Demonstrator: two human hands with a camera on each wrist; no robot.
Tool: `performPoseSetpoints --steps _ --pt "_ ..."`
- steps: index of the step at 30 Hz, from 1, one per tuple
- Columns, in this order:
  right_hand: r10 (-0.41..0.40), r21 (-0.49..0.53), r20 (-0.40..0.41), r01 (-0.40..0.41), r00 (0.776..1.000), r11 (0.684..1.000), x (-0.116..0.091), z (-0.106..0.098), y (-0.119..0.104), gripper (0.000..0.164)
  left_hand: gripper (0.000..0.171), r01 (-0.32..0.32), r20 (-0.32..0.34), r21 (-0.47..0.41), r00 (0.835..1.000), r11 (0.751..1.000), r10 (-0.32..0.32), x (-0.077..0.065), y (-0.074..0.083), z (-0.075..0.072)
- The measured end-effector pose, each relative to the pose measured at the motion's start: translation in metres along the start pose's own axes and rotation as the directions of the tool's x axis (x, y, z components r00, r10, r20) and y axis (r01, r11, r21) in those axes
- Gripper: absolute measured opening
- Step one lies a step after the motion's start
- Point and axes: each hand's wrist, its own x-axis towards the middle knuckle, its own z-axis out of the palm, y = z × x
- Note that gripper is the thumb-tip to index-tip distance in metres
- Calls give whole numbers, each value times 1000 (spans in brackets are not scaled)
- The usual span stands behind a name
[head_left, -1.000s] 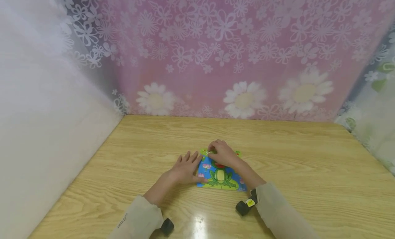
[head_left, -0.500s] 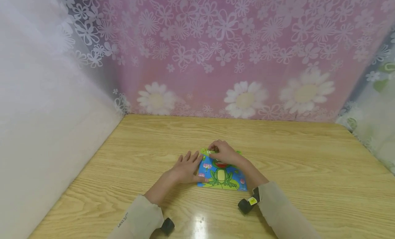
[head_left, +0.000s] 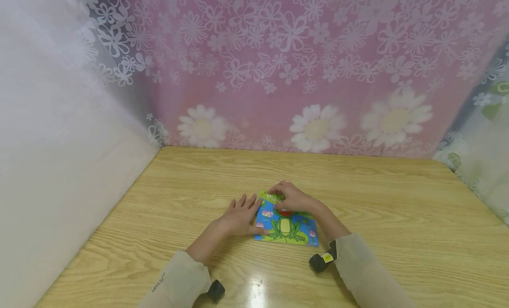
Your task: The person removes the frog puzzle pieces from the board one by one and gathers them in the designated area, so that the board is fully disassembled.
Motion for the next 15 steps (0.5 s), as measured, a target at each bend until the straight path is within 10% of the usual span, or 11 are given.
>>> performPoseSetpoints --steps 15 --pt "31 -17 -21 -32 999 999 1 0 -4 44 92 -2 -3 -2 1000 1000 2 -2 1 -1"
